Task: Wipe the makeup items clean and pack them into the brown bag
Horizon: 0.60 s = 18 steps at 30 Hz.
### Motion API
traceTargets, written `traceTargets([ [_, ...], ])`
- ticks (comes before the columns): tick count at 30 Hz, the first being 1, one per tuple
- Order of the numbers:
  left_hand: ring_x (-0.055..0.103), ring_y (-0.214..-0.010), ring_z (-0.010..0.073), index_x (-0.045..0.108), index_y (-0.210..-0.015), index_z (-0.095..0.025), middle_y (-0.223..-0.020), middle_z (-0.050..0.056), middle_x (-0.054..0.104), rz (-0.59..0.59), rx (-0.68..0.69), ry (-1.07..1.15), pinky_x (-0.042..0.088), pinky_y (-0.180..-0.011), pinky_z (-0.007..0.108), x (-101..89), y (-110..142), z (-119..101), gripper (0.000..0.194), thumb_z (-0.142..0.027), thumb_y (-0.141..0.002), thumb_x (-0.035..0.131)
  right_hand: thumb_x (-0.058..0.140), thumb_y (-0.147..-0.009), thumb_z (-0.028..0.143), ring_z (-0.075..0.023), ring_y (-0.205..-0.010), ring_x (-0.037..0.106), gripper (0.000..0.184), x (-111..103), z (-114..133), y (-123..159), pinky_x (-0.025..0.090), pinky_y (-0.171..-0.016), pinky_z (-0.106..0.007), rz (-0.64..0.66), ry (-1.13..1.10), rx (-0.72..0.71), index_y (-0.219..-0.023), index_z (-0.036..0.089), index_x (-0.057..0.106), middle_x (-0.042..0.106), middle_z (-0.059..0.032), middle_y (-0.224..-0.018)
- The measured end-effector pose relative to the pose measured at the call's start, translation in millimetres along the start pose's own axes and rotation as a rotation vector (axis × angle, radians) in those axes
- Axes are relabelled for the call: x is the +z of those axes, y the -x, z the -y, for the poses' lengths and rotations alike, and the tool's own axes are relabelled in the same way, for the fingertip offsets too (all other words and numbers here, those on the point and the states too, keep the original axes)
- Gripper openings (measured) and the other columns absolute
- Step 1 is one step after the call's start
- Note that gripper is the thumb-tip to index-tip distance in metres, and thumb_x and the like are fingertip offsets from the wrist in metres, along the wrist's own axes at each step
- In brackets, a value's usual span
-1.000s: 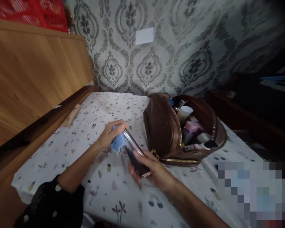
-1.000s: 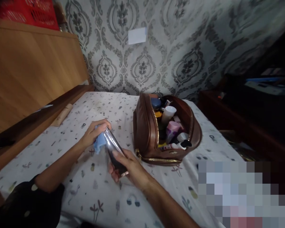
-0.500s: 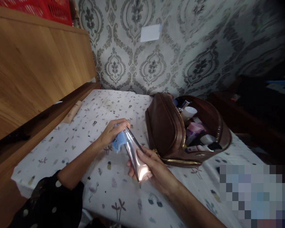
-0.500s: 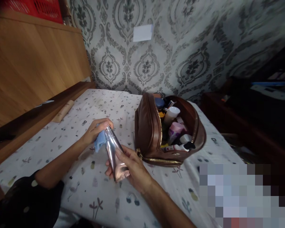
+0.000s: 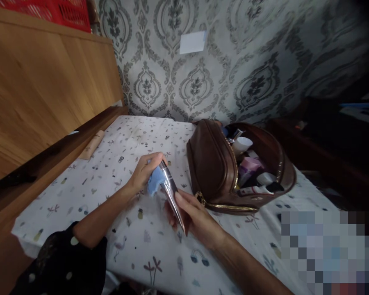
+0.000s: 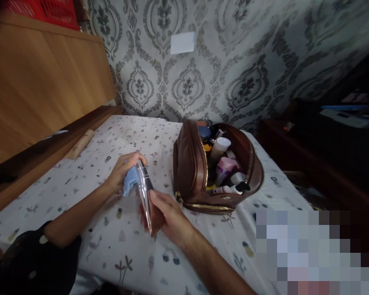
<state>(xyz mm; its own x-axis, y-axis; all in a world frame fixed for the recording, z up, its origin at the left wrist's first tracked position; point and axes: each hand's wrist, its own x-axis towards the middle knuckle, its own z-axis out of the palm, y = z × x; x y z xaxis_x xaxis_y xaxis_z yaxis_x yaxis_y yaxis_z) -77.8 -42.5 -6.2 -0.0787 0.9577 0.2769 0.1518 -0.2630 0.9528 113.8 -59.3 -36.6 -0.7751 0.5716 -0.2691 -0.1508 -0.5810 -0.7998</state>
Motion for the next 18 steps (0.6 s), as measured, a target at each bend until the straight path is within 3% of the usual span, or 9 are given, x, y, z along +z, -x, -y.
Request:
traceTargets([
  [3,0.045,-0.052,0.0123,0.064,-0.065,-0.017,-0.056,0.0,0.052,-0.05,-0.046,-0.036,0.038,-0.053,0.025,1.4,1,0,0.057,-0.065,-0.092,0.05,0.08,-0.073,0.061,-0.0105,-0.063,0.055,0.064,0,-3,0,0.043,-0.05,-0.019,-0.048,0.291,-0.202,-0.118,0.021,0.059,0.06,0.0022,-0.078],
  [6,0.044,-0.05,0.0116,0.061,-0.059,-0.017,-0.051,0.0,0.049,-0.078,-0.076,-0.042,0.036,-0.051,0.025,0.6,0,2,0.061,-0.069,-0.09,0.05,0.081,-0.076,0.054,-0.0113,-0.072,0.053,0.065,1,-5,0,0.045,-0.058,-0.021,-0.04,0.414,-0.28,-0.126,0.023,0.053,0.055,0.0028,-0.084],
  [12,0.041,-0.044,0.0109,0.054,-0.047,-0.019,-0.044,0.0,0.044,-0.091,-0.136,0.092,0.036,-0.045,0.026,0.3,-3,4,0.068,-0.076,-0.085,0.051,0.077,-0.076,0.062,-0.0148,-0.077,0.064,0.055,2,-8,2,0.054,-0.074,-0.029,-0.001,0.234,-0.129,-0.106,0.019,0.061,0.063,-0.0019,-0.09],
  [15,0.043,-0.044,0.0104,0.055,-0.05,-0.019,-0.047,0.0,0.047,-0.108,-0.145,0.196,0.036,-0.044,0.024,5.4,-3,8,0.068,-0.078,-0.083,0.051,0.078,-0.071,0.067,-0.0163,-0.073,0.069,0.06,1,-9,2,0.052,-0.065,-0.027,-0.061,0.124,-0.007,-0.105,0.019,0.062,0.067,-0.0032,-0.09],
  [18,0.049,-0.049,0.0113,0.067,-0.069,-0.016,-0.056,0.001,0.056,-0.047,-0.182,0.264,0.041,-0.046,0.023,10.9,-2,13,0.07,-0.084,-0.079,0.05,0.081,-0.066,0.068,-0.0195,-0.073,0.071,0.063,0,-10,0,0.051,-0.059,-0.026,-0.056,0.069,-0.004,-0.101,0.018,0.062,0.07,-0.004,-0.084],
])
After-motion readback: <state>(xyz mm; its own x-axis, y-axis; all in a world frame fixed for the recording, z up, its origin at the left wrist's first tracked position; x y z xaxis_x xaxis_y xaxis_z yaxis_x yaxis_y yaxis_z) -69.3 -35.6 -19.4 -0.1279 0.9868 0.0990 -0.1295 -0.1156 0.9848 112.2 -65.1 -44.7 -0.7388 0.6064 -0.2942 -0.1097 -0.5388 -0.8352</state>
